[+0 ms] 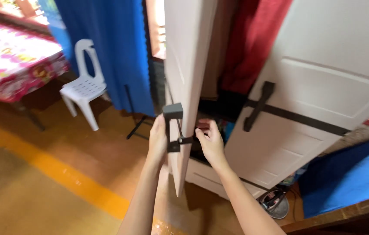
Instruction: Selecting various clothes from a closet and laying them on a bed.
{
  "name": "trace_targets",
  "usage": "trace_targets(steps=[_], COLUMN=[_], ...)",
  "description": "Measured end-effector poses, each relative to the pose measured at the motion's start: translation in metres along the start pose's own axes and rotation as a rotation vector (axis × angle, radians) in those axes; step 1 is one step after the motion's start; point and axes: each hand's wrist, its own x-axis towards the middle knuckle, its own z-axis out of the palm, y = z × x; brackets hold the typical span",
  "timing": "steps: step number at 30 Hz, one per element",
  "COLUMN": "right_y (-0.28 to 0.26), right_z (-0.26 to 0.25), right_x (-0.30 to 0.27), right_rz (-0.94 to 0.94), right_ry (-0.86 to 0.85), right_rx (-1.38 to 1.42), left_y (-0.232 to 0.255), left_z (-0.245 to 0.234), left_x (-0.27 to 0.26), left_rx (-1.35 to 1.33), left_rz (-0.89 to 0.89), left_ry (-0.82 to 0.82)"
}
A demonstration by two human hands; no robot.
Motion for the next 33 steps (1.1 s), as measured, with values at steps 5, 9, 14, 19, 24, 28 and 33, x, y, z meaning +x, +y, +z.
trace_targets(steps=[5, 9, 14, 19, 24, 28, 33], right_y=[-0.016, -0.023, 0.004, 0.015, 0.013, 0.032, 0.055], right_z=[0.074, 0.136, 0.216, 0.28, 0.316, 0.329, 0.351], right_x=[-0.012, -0.01, 0.009, 0.024, 0.044, 0.07, 0.105], right_rz=[0.056, 0.107, 0.076, 0.08, 0.118, 0.105, 0.076], right_ry=[-0.184, -0.184, -0.19, -0.197, -0.182, -0.172, -0.223], right_rx=[-0.012, -0.078, 0.068, 0.099, 0.033, 0.001, -0.138], left_y=[0.053, 0.074, 0.079, 0.086, 0.078, 0.074, 0.07], left_z=[-0.065, -0.119, -0.19, -0.238, -0.265, -0.279, -0.3], left_x=[-0.019, -0.017, 0.025, 0.069, 0.114, 0.143, 0.174], left_rx=[0.054, 0.2, 0.175, 0.235, 0.272, 0.278, 0.406], left_rz=[-0.045, 0.028, 0.1, 0.051, -0.024, -0.037, 0.039], left_ry=[0.103, 0.131, -0.088, -0.252, -0.274, -0.227, -0.196])
